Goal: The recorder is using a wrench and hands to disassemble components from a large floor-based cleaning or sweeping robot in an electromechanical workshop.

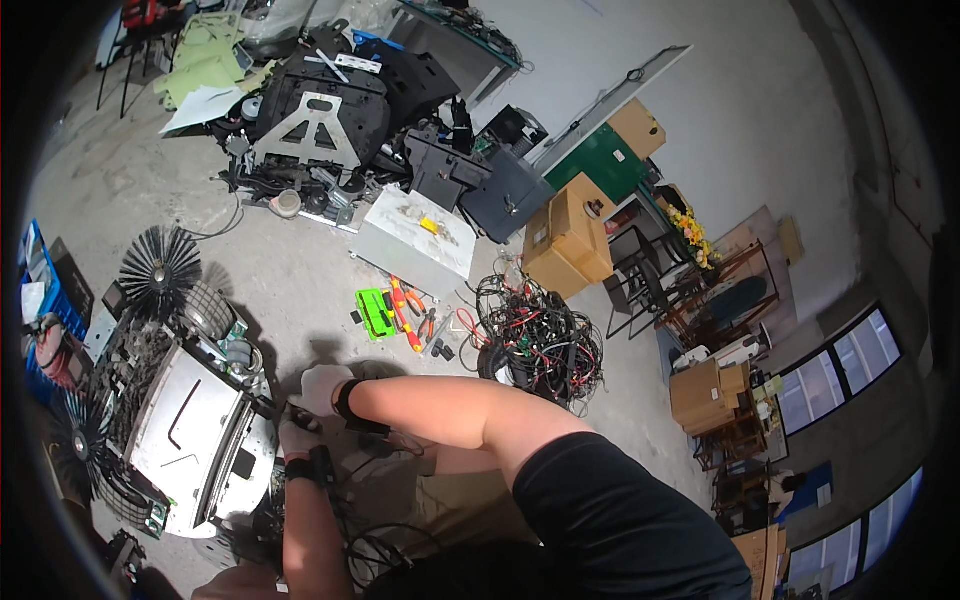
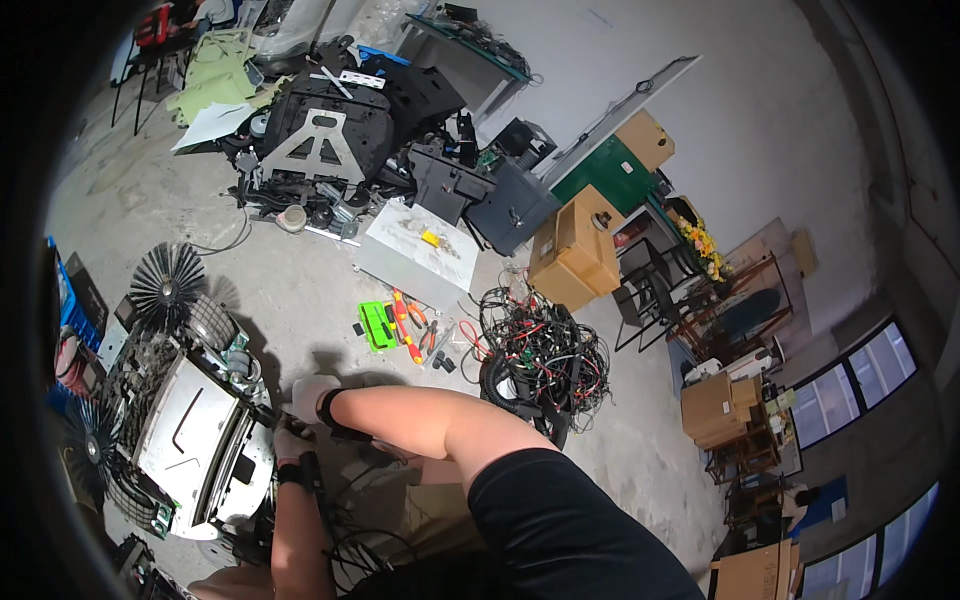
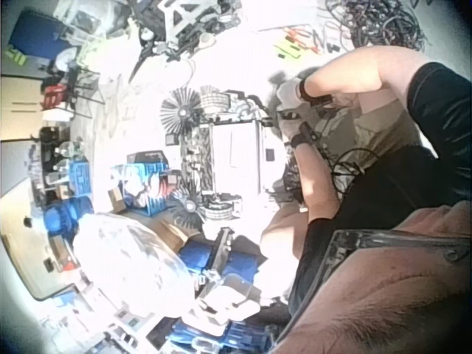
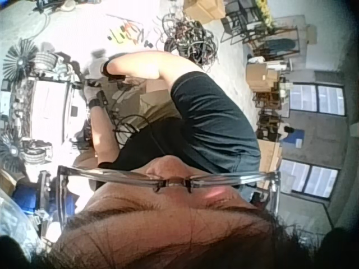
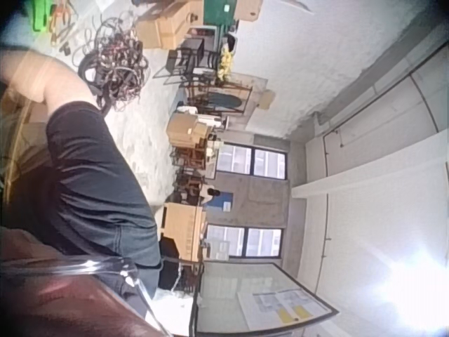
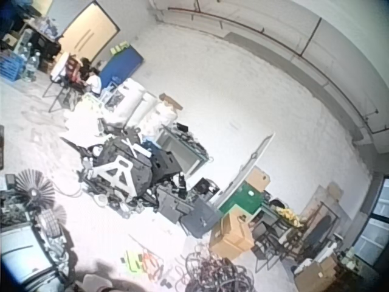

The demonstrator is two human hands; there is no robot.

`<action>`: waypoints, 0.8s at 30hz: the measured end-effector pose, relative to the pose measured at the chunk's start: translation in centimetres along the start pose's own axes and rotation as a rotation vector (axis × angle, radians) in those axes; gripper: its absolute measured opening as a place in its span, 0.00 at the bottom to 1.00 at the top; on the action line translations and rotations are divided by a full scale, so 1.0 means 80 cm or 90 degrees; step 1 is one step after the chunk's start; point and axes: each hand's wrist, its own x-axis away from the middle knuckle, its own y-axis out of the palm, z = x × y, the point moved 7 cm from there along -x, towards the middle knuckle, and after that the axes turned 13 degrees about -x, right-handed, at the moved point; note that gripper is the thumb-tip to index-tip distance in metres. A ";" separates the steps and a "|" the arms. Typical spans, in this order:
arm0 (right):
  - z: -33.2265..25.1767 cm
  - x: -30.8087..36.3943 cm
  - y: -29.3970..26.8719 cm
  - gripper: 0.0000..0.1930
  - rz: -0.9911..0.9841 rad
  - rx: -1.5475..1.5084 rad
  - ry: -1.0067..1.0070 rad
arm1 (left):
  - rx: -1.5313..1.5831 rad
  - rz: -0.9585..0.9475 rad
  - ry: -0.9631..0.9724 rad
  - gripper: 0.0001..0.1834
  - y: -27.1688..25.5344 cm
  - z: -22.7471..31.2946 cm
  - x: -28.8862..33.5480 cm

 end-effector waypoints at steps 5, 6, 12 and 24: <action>0.009 -0.019 0.036 0.12 -0.003 0.176 -0.252 | -0.242 0.028 0.087 0.14 0.027 0.006 0.045; -0.011 -0.014 0.034 0.09 0.040 0.204 -0.364 | -0.162 -0.124 0.075 0.14 -0.010 -0.002 0.008; -0.020 0.007 -0.008 0.10 0.031 0.228 -0.427 | -0.484 0.096 0.358 0.10 0.009 0.002 0.049; -0.016 0.017 0.016 0.16 0.008 0.133 -0.407 | -0.986 0.298 0.527 0.17 0.028 0.072 0.107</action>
